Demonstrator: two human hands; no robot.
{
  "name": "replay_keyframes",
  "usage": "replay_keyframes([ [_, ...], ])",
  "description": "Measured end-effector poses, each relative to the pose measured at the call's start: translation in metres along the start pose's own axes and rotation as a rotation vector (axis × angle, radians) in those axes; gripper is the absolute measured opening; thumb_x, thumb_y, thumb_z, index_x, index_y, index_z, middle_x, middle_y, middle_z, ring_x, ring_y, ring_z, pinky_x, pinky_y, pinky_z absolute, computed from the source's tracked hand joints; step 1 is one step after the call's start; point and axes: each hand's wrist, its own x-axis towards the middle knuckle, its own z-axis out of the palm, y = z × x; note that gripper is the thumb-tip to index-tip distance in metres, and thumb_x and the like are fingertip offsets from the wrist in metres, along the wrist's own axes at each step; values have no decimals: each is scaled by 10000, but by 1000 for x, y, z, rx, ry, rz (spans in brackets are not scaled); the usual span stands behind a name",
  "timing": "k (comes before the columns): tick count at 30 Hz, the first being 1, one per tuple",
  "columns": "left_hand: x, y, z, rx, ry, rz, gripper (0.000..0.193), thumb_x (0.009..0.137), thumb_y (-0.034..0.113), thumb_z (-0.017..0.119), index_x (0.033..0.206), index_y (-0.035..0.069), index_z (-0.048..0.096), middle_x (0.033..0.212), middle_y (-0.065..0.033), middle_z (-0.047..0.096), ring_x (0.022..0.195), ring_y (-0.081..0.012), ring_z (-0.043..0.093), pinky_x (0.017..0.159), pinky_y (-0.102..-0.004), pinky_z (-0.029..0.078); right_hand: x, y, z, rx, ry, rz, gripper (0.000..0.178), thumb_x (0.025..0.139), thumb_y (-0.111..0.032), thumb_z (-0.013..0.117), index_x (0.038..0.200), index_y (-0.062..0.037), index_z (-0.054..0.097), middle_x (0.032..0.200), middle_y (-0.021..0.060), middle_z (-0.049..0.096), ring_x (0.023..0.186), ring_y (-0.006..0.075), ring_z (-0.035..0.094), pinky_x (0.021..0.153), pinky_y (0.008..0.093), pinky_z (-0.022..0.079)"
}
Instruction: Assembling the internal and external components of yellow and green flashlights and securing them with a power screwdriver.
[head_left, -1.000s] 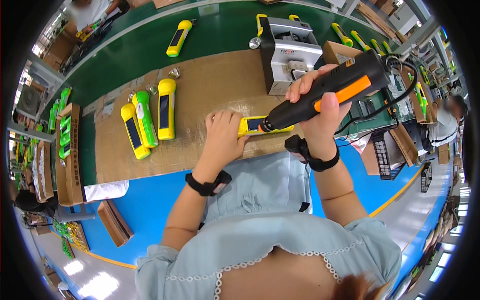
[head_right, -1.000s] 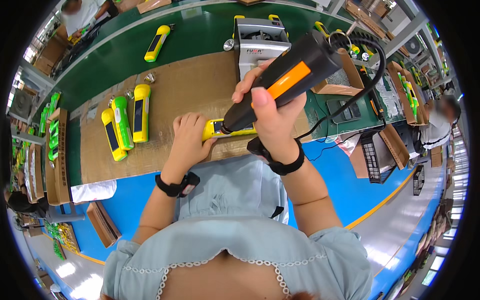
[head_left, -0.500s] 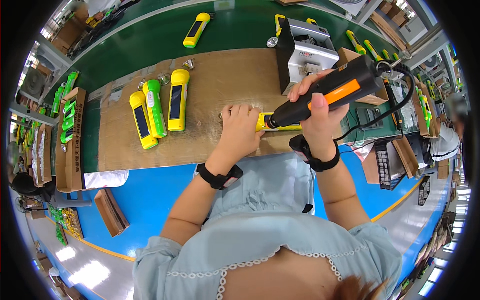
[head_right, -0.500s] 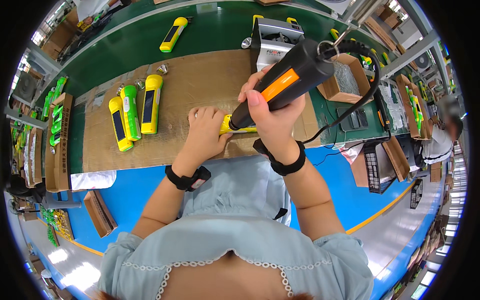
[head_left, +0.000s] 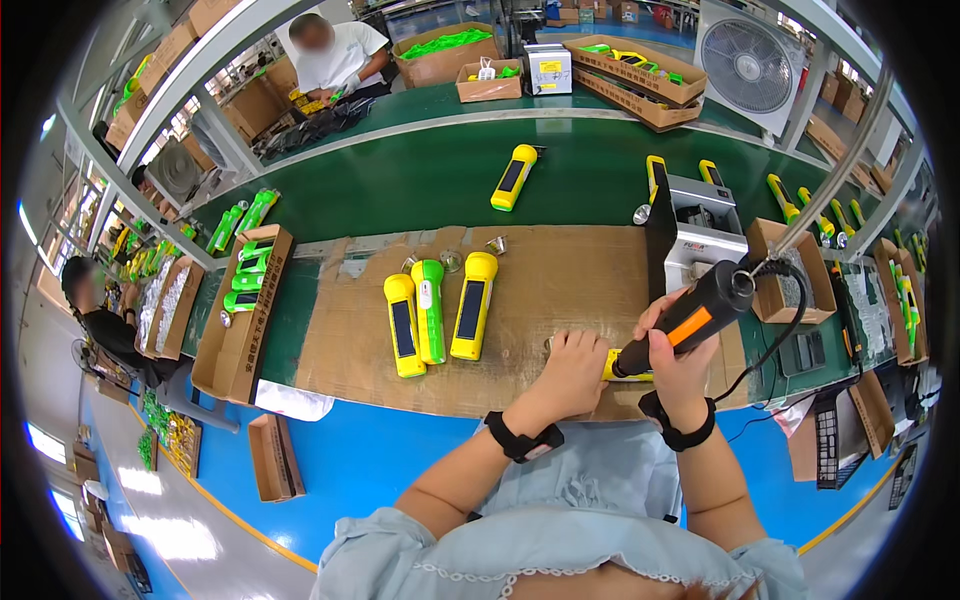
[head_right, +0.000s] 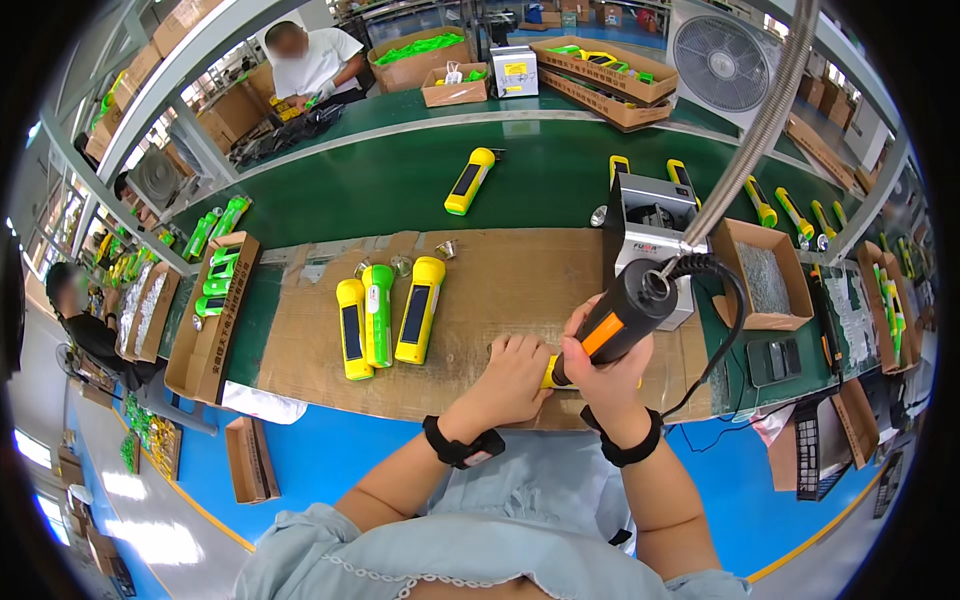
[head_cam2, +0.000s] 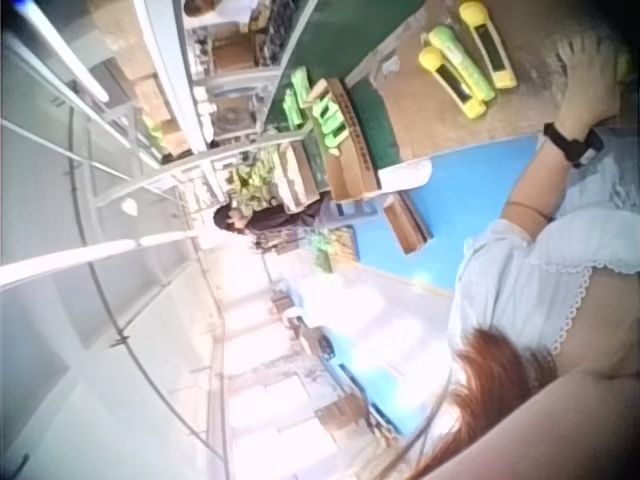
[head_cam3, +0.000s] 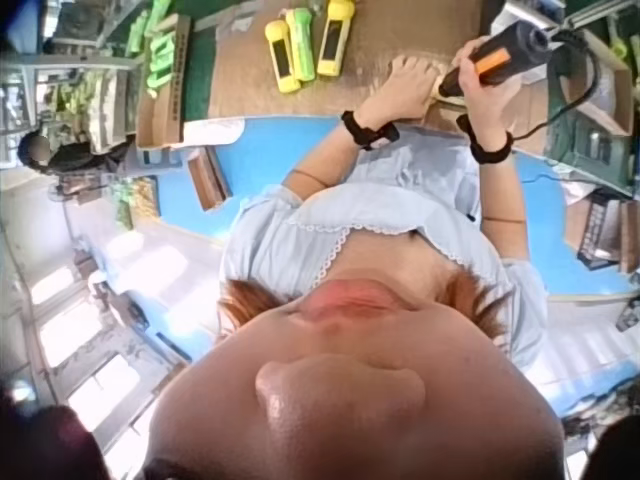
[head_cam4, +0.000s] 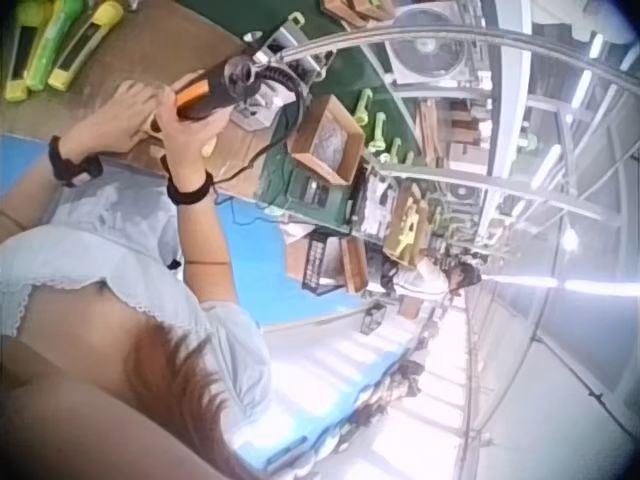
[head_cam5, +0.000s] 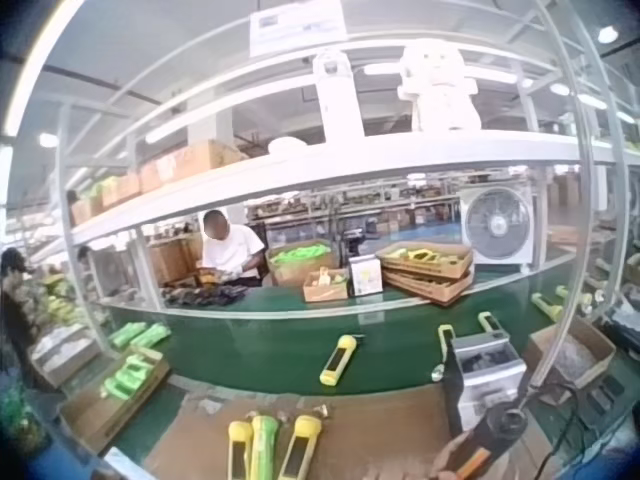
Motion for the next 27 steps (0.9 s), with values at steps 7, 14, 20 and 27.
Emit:
replay_keyframes([
  [7, 2, -3, 1, 57, 32, 14, 497, 655, 177, 714, 1068, 1, 499, 1093, -170, 495, 1051, -334, 466, 920, -457, 314, 5, 5, -2, 10, 6, -31, 450, 691, 58, 673, 1052, -26, 419, 840, 87, 557, 719, 132, 547, 623, 259, 458],
  [14, 8, 6, -3, 69, -27, -20, 463, 661, 175, 709, 1061, 31, 525, 1037, -137, 503, 1006, -314, 478, 885, -460, 323, 38, -49, -35, 150, 200, -253, 347, 789, -105, 678, 1027, -7, 446, 770, 86, 568, 633, 145, 573, 587, 260, 477],
  [20, 7, 5, -8, 87, -22, -41, 479, 681, 154, 688, 1117, 55, 517, 1086, -145, 516, 1024, -323, 475, 918, -443, 302, 94, -27, -84, -327, 425, -485, 237, 815, -48, 669, 951, 3, 482, 746, 84, 610, 632, 133, 592, 584, 247, 479],
  [27, 2, 10, -1, 43, -2, -38, 480, 692, 119, 689, 1131, 52, 510, 1083, -161, 512, 1049, -331, 465, 942, -449, 289, 103, -7, -106, -516, 462, -408, 312, 762, -110, 744, 913, -17, 487, 719, 55, 610, 587, 110, 596, 536, 227, 471],
])
